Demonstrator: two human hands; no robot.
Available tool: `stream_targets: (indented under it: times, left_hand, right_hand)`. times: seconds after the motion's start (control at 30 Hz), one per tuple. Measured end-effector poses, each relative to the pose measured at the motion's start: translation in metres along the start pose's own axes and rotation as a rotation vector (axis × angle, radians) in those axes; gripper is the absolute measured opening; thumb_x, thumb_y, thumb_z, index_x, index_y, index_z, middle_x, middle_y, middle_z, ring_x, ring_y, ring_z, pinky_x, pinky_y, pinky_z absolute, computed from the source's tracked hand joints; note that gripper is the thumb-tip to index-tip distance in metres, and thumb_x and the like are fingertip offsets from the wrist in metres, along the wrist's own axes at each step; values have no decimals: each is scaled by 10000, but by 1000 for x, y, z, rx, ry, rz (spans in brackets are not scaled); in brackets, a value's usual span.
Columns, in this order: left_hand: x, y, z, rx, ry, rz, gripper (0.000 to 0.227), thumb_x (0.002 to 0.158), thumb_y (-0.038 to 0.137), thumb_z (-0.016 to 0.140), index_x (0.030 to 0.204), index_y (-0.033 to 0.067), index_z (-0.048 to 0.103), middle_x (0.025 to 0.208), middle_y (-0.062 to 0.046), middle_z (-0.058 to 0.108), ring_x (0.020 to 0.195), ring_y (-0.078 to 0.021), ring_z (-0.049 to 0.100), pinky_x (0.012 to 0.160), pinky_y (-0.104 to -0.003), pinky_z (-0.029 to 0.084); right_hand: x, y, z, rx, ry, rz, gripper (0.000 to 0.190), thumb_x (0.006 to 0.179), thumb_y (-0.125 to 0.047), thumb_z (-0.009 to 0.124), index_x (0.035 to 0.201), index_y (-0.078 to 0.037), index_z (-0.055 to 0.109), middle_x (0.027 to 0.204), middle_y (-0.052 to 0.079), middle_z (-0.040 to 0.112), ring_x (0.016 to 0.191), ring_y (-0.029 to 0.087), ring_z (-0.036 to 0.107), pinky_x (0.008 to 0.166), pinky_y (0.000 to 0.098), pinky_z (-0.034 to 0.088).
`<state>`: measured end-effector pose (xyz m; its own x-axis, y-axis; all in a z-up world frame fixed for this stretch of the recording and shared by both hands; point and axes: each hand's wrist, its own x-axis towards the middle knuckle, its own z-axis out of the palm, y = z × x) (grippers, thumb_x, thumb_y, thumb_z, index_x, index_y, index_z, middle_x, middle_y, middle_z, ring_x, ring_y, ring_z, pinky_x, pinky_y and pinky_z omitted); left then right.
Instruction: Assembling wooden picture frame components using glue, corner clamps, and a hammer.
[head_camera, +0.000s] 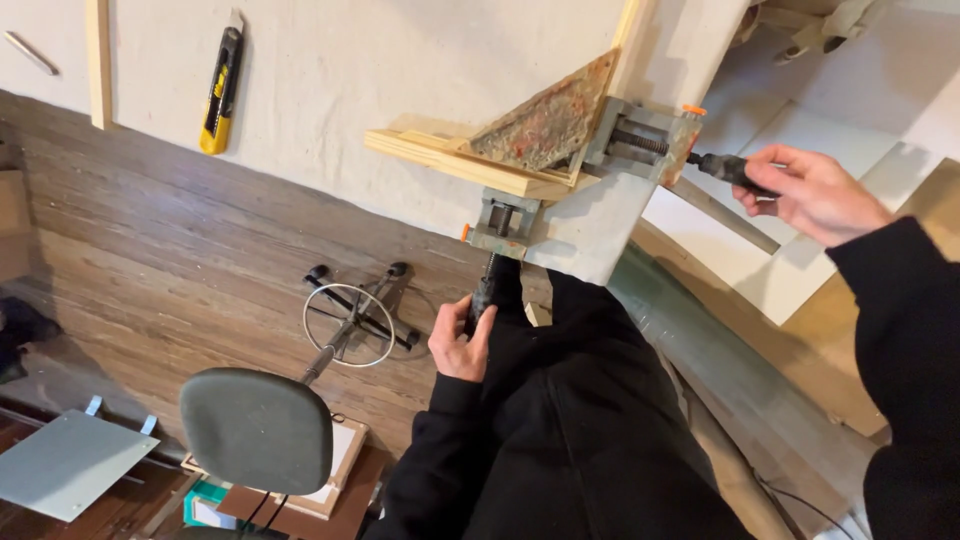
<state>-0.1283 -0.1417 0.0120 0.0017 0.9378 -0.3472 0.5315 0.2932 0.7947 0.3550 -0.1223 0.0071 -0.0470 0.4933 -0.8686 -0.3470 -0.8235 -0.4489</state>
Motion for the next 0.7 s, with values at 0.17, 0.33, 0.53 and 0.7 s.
stream_targets:
  times: [0.17,0.33,0.53,0.7]
  left_hand:
    - [1,-67,6,-593,-235,-342,327,1044,242,624,1167,-49,709,827,-60,703,725,-162,676,679,-292,565]
    - [12,-43,-2,-416,-264,-167,518,1053,339,595,1393,-48,543,1275,-164,630,1165,-268,615,977,-376,495]
    - [88,116,15,333,152,557,953,857,474,860,1561,68,363,1623,-211,346,1529,-380,341,1279,-508,282]
    - [130,123,47,482,102,567,925,839,328,787,1594,86,311,1661,-218,289,1576,-384,255,1308,-566,154]
  right_hand:
    - [-16,18,16,-609,163,-707,340,906,-126,804,1146,-10,592,1102,51,662,1017,160,642,938,310,540]
    - [-13,29,21,-1187,565,-951,363,1012,-54,910,1126,-30,566,1090,97,639,1048,252,627,914,345,529]
    - [-35,4,34,-1009,532,-998,566,861,-78,925,1284,40,568,1362,163,525,1189,263,600,990,364,560]
    - [-39,12,26,-1025,608,-980,407,929,-79,907,1193,-10,605,1356,116,532,1234,246,567,1031,346,518]
